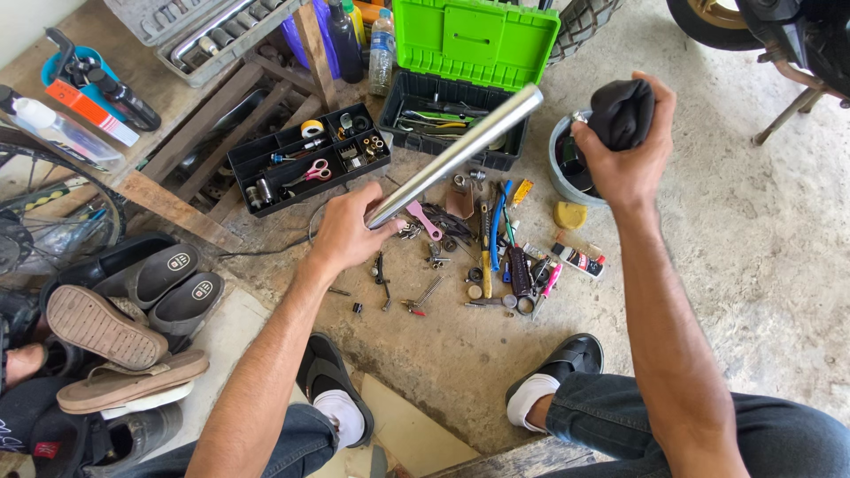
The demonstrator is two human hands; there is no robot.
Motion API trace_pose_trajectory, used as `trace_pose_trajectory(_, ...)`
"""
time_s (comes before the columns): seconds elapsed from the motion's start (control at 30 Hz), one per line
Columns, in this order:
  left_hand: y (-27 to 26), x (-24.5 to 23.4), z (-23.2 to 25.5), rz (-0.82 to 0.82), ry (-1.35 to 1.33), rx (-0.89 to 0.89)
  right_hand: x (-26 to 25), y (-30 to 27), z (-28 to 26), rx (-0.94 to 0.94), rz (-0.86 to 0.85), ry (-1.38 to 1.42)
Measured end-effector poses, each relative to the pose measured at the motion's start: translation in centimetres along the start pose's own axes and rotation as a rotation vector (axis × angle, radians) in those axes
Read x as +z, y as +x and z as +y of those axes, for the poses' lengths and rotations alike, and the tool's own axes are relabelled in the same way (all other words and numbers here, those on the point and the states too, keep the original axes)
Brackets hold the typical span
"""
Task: The person cleans and reassembles a motorcycle fork tube and small internal components using a cloth, a screwdriver, and various wrenches.
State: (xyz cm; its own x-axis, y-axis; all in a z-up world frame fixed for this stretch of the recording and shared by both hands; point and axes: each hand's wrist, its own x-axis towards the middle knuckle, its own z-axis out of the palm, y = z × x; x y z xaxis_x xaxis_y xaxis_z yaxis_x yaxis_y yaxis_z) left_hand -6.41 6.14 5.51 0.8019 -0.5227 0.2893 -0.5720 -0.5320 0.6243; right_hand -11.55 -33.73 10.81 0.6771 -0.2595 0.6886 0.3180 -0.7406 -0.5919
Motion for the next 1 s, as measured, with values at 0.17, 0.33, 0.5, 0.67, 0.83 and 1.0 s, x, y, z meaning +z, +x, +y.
trace_pose_trajectory(0.17,0.7,-1.1,1.0,-0.080,-0.116,-0.215,2.0,-0.6,-5.0,-0.168,-0.004,0.021)
trace_pose_trajectory(0.33,1.2,-1.5,2.1,-0.172,-0.192,-0.342,3.0,-1.1,-9.9,-0.351,-0.069,-0.098)
trace_pose_trajectory(0.5,0.7,-0.1,2.9,-0.308,-0.171,-0.288,5.5,-1.5,-11.7,-0.566,-0.114,-0.110)
trace_pose_trajectory(0.67,0.8,1.2,4.8,-0.284,-0.280,-0.098,7.7,-5.3,-14.6,-0.767,-0.232,-0.081)
trace_pose_trajectory(0.83,0.1,1.1,5.8,-0.279,-0.198,-0.070,7.5,-5.6,-14.0,-0.837,-0.274,-0.144)
trace_pose_trajectory(1.0,0.3,1.4,5.0,-0.446,-0.100,-0.224,7.9,-4.1,-11.8,-0.889,-0.172,-0.180)
